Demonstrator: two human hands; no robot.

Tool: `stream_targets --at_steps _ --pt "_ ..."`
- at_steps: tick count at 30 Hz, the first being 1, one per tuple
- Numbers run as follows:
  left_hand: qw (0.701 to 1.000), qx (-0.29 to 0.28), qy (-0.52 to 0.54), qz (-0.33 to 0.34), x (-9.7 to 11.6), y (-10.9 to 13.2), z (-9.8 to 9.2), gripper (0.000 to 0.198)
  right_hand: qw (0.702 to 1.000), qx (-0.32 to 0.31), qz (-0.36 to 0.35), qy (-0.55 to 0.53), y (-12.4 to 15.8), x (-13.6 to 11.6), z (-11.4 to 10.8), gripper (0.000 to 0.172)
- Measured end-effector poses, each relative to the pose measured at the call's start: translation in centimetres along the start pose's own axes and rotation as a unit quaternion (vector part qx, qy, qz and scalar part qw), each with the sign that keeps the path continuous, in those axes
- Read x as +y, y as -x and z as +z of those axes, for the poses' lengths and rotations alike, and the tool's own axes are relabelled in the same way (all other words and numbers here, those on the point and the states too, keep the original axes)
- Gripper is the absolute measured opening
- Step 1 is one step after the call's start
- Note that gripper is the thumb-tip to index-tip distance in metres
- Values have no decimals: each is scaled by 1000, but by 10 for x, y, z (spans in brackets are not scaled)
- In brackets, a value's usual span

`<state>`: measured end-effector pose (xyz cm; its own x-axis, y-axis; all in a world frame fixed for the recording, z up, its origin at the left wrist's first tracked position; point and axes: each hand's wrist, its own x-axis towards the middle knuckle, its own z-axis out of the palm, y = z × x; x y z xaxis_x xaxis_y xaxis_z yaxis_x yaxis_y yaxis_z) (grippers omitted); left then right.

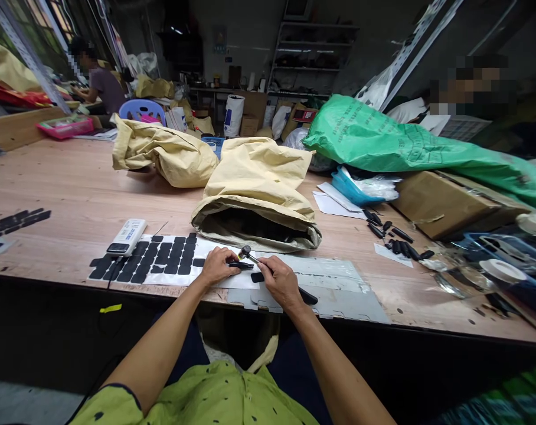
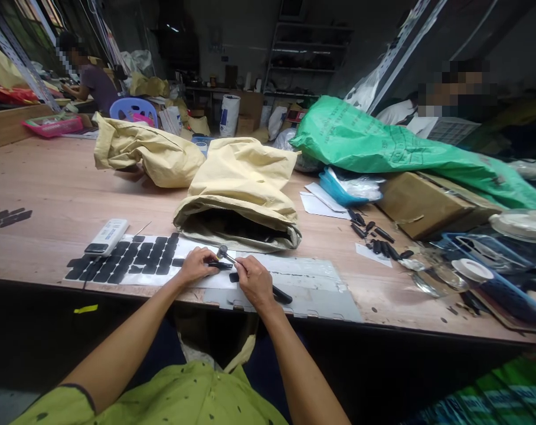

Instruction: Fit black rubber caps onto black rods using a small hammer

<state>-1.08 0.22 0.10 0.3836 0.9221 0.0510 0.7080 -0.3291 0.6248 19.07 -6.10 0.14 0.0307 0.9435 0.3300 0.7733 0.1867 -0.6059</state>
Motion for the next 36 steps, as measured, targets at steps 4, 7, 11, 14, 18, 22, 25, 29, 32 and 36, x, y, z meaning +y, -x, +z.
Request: stream_targets --at_steps 4,7,11,14,18,22,25,29,32,36 --pt "1000 -9 -12 1 0 0 0 28 1000 -7 11 7 4 -3 1 27" --pt "1000 -6 -11 4 -1 -1 1 27 1000 -8 17 12 5 -5 -1 27" --pt "1000 0 2 8 -5 -2 3 22 1000 -5 16 10 6 -6 -2 26" --pt "1000 0 10 7 -6 -2 3 24 1000 -10 8 15 8 -6 -1 26" --pt "1000 -4 16 -2 -4 0 2 22 999 -14 -8 28 9 -9 0 27" --pt "1000 -4 24 -6 -1 0 1 19 1000 20 -18 15 7 -15 -2 28" --pt "1000 -5 22 -7 -1 0 1 18 999 22 -31 17 7 -15 -1 28" --pt "1000 -14 11 -5 -2 -1 1 18 998 -19 -20 58 10 -12 4 27" --pt "1000 -13 16 -8 -3 -1 1 22 998 -26 3 60 9 -11 3 26" --pt "999 -4 28 -16 -2 0 1 22 1000 5 15 19 5 -13 -5 27"
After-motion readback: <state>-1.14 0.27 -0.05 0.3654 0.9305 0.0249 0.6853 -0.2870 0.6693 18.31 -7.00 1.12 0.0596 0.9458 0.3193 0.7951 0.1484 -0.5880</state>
